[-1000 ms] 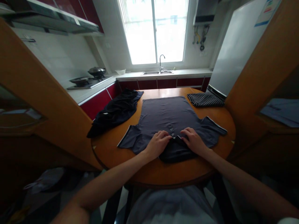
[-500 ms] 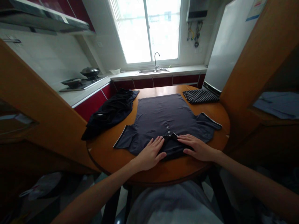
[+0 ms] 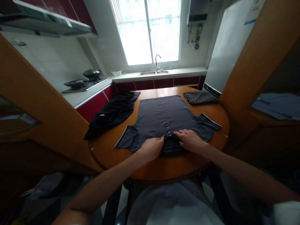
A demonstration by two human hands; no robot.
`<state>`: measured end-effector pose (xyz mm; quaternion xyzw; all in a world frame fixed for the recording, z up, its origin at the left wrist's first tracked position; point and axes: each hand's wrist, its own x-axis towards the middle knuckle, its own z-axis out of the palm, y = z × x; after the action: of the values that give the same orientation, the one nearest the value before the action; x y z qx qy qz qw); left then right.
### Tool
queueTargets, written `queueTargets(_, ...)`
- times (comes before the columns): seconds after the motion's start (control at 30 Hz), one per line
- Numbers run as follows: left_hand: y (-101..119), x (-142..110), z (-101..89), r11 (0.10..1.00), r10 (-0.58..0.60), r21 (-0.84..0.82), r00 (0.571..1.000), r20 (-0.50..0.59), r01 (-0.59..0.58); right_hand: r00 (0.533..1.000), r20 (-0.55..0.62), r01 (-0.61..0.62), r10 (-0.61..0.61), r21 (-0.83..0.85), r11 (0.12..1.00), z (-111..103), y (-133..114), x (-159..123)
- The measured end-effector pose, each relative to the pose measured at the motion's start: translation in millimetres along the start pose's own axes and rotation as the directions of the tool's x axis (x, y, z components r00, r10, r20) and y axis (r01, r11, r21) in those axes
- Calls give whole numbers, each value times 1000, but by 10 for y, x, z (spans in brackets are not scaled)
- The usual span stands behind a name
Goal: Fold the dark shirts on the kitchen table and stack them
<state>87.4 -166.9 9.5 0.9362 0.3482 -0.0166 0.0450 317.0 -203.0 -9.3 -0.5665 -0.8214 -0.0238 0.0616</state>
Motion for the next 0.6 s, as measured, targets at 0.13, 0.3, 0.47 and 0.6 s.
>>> queueTargets(0.13, 1, -6, -70, 993, -97, 67, 995, 3, 97, 998, -9, -62, 61, -34, 998, -44, 16, -52)
queueTargets(0.3, -29, -6, -176, 979, -190, 58, 977, -95, 196, 995, -45, -92, 92, -1, 996, -89, 70, -76)
queueTargets(0.47, -70, -158, -101, 999, 13, -37, 996, -89, -16, 997, -49, -49, 51, 49, 998, -19, 144, -144)
queueTargets(0.6, -171, -343, 97, 947, 304, -57, 937, -172, -317, 976, -140, 184, -166, 125, 975, 61, 285, -319)
